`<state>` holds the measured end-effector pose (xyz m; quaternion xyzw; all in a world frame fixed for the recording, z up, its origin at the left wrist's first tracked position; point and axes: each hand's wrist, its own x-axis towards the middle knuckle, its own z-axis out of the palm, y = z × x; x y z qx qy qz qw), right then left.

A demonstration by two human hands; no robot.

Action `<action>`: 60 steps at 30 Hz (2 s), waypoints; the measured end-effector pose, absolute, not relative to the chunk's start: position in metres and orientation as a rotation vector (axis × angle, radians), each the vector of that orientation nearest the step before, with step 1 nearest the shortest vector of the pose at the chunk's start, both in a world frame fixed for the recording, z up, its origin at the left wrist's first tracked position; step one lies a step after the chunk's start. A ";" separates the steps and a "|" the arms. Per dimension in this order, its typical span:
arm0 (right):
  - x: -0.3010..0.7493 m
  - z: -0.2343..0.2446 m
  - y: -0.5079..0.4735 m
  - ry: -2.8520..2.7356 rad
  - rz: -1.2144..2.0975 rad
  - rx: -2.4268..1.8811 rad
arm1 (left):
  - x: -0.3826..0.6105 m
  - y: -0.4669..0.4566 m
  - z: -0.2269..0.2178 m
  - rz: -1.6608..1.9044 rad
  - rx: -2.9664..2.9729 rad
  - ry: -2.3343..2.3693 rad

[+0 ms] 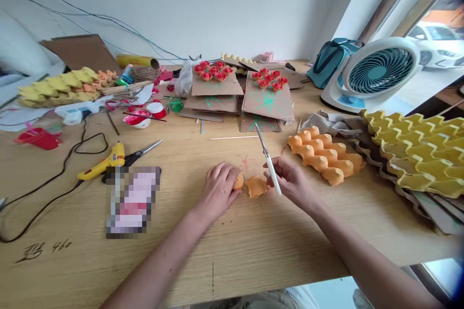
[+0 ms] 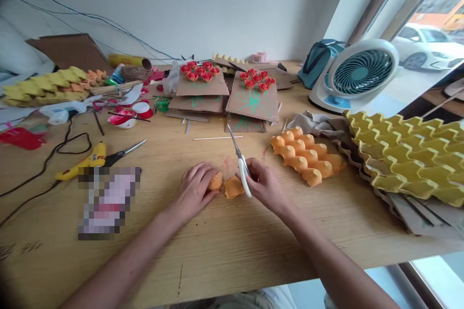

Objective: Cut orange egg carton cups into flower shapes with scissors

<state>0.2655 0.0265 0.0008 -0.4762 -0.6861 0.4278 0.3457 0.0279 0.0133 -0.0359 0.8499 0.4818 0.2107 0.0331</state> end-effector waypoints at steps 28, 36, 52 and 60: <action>0.276 -0.003 0.006 -1.818 0.643 -1.272 | 0.072 0.000 -0.009 1.277 1.226 0.903; 0.270 -0.004 -0.001 -1.889 1.100 -1.226 | 0.051 -0.001 -0.017 1.236 0.759 0.663; 0.268 0.002 -0.001 -2.177 1.020 -1.300 | 0.043 0.003 -0.008 1.198 0.517 0.575; 0.268 0.004 -0.001 -2.124 1.079 -1.279 | 0.043 0.000 -0.012 1.236 0.762 0.679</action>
